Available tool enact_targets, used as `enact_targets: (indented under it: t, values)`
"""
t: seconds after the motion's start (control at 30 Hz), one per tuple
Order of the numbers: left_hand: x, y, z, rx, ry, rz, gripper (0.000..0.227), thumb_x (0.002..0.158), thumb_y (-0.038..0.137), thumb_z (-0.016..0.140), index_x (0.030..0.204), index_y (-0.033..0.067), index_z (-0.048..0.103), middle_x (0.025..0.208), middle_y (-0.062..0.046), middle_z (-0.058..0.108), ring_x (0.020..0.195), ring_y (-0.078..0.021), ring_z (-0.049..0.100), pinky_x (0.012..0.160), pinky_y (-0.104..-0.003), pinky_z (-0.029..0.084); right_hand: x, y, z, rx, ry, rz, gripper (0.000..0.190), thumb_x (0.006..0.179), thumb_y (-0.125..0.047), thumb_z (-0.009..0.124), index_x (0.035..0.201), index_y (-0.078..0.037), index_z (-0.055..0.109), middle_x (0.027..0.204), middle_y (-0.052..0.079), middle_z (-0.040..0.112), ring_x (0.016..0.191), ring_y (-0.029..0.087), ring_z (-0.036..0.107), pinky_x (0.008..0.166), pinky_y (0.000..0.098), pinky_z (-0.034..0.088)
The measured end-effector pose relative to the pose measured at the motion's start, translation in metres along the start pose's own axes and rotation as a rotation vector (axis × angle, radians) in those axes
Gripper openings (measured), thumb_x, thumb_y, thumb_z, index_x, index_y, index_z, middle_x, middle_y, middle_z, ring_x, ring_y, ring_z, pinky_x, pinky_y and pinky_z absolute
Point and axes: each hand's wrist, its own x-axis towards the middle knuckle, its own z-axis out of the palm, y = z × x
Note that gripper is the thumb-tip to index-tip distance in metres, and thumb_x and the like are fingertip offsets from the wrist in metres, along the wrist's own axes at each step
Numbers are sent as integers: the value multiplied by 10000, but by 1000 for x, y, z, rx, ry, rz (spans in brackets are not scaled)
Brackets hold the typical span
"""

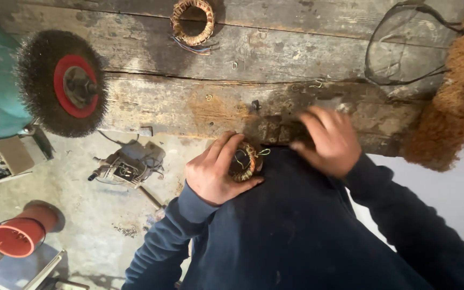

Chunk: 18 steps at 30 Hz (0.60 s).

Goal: The person works at a wooden workbench dismantling a motor stator, holding the wound copper coil in one hand and using pliers to grip, pull and cut the copper wire windings out of the stator core. They reposition the stator repeatedly and work the wire loose piece by piece, setting removed wire aside.

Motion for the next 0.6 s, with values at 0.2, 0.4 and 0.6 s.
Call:
enact_targets:
  t: [0.2, 0.4, 0.6]
  values:
    - [5, 12, 2, 17, 37, -11, 863, 642, 484, 952, 1306, 46, 620, 1282, -164, 674, 1007, -311, 733, 823, -378, 595, 0, -32, 8, 1001, -128, 198, 424, 806, -236, 842, 1147, -27, 700, 1034, 87, 695, 833, 182, 692, 691, 296, 523]
    - [6, 16, -1, -13, 35, 48, 852, 655, 433, 955, 1323, 31, 610, 1286, -172, 665, 1022, -320, 732, 849, -379, 592, 2, -27, 8, 1105, -199, 230, 131, 916, -144, 733, 985, -32, 730, 948, 69, 729, 717, 171, 654, 629, 290, 490]
    - [-1, 21, -1, -82, 14, 41, 785, 692, 371, 961, 1326, 62, 614, 1328, -160, 671, 1022, -308, 738, 855, -368, 596, 8, -4, -3, 1292, -299, -54, 104, 934, -123, 715, 941, -25, 681, 911, 71, 680, 807, 201, 673, 718, 316, 511]
